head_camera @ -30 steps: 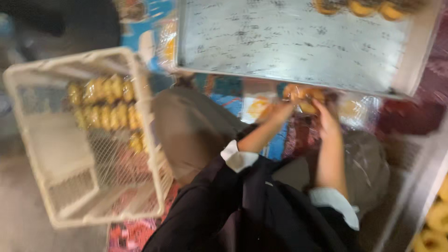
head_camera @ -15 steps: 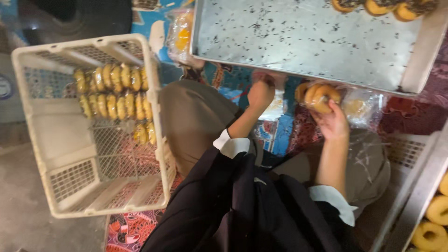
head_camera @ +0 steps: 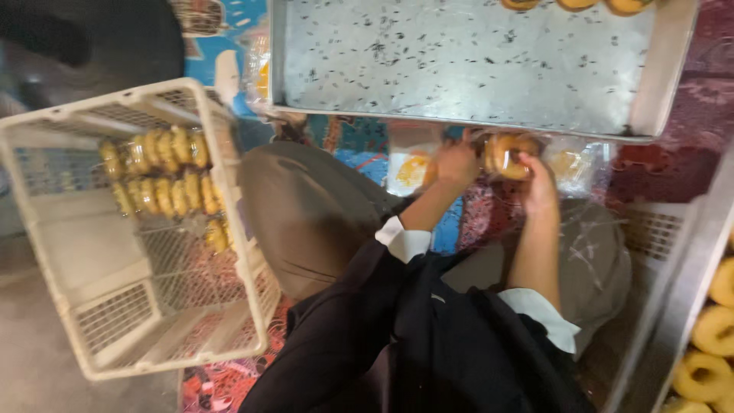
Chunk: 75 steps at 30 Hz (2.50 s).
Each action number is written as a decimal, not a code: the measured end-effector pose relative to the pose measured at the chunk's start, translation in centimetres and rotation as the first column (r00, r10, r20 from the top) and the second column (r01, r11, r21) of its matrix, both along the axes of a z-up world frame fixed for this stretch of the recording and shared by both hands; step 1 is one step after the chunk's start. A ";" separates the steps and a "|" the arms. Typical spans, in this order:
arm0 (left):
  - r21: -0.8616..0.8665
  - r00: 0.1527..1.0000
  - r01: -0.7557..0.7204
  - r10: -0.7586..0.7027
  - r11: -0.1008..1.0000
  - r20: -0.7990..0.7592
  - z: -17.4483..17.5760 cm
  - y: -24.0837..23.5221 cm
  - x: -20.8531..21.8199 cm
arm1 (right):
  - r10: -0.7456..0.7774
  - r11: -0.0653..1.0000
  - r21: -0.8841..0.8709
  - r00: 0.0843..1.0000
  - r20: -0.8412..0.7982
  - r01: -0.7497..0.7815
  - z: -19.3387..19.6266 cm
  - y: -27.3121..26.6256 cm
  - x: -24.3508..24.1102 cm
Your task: The person picks donuts from a metal tray and places them into small plastic bags. The person then places the packaged donuts into a white plastic crate.
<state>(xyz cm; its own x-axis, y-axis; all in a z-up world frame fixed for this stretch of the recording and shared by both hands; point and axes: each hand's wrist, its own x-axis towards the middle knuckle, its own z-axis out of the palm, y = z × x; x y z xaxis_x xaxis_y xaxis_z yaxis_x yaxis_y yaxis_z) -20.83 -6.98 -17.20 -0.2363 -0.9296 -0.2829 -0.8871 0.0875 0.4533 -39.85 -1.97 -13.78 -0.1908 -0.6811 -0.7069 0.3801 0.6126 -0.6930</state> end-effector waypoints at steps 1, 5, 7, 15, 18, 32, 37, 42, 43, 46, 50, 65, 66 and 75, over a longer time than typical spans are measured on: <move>0.073 0.937 -0.149 0.165 0.986 -0.309 -0.2 0.3 0.6 | -0.021 0.999 -0.046 0.997 0.080 0.025 0.3 -0.5 0.5; 0.779 -0.104 -0.093 0.772 0.621 -0.627 3.0 2.5 5.5 | 0.132 0.965 -0.252 0.959 0.252 -0.067 4.0 -0.4 5.4; 0.455 0.187 -0.172 0.482 0.874 -0.856 7.2 4.9 9.7 | 0.292 0.905 -0.357 0.949 0.123 -0.232 7.7 0.9 9.5; 0.105 0.396 -0.347 0.247 0.932 -0.884 26.6 16.9 35.4 | 0.713 0.500 -0.611 0.693 -0.111 -0.613 20.1 6.5 22.2; -0.122 0.720 -0.669 0.599 0.733 -0.351 28.7 21.9 45.5 | 0.687 0.508 -0.633 0.718 -0.111 -0.584 21.3 6.2 21.7; -0.251 0.522 -0.781 0.818 0.572 0.242 11.0 21.9 52.4 | 0.475 0.743 -0.449 0.864 -0.170 -0.497 17.2 10.5 15.5; -0.324 0.775 -0.566 0.357 0.758 -0.521 17.4 17.7 39.6 | 0.366 0.854 -0.172 0.802 -0.471 -0.491 14.4 8.6 12.4; -0.098 0.985 -0.044 0.027 0.994 -0.169 11.9 5.1 22.0 | 0.416 0.635 -0.261 0.606 -0.678 -0.727 5.8 -1.5 16.0; -0.085 0.999 0.035 -0.034 0.996 0.018 10.0 3.2 20.3 | 0.423 0.566 -0.223 0.512 -0.748 -0.794 3.6 -3.3 17.3; 0.022 0.910 0.156 -0.152 0.988 0.386 4.6 0.2 18.2 | 0.215 0.279 0.187 -0.128 -0.968 -0.942 -2.0 -7.2 20.5; 0.093 0.932 0.110 -0.135 0.990 0.337 2.1 0.1 18.7 | 0.671 0.209 0.237 -0.037 -0.741 -0.949 -4.4 -10.5 22.4; 0.798 -0.493 0.216 0.768 0.563 -0.408 14.2 5.6 23.0 | 0.576 0.059 -0.222 0.215 -0.788 -0.973 23.8 -1.6 19.0; 0.803 -0.517 0.186 0.752 0.566 -0.409 15.4 5.2 23.7 | 0.362 0.245 -0.224 0.303 -0.881 -0.943 23.9 -5.2 16.8; 0.742 -0.560 0.043 0.631 0.669 -0.537 23.3 3.3 22.0 | -0.233 0.415 0.054 -0.164 -0.959 -0.908 19.8 -23.4 8.9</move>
<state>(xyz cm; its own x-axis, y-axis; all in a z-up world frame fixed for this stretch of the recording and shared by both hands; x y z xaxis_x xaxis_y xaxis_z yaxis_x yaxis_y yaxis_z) 1.15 -3.70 6.14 -0.1421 -0.8821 -0.4491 0.8754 -0.3237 0.3589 -31.00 -25.40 6.01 0.3778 -0.8599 0.3433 -0.8854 -0.4440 -0.1376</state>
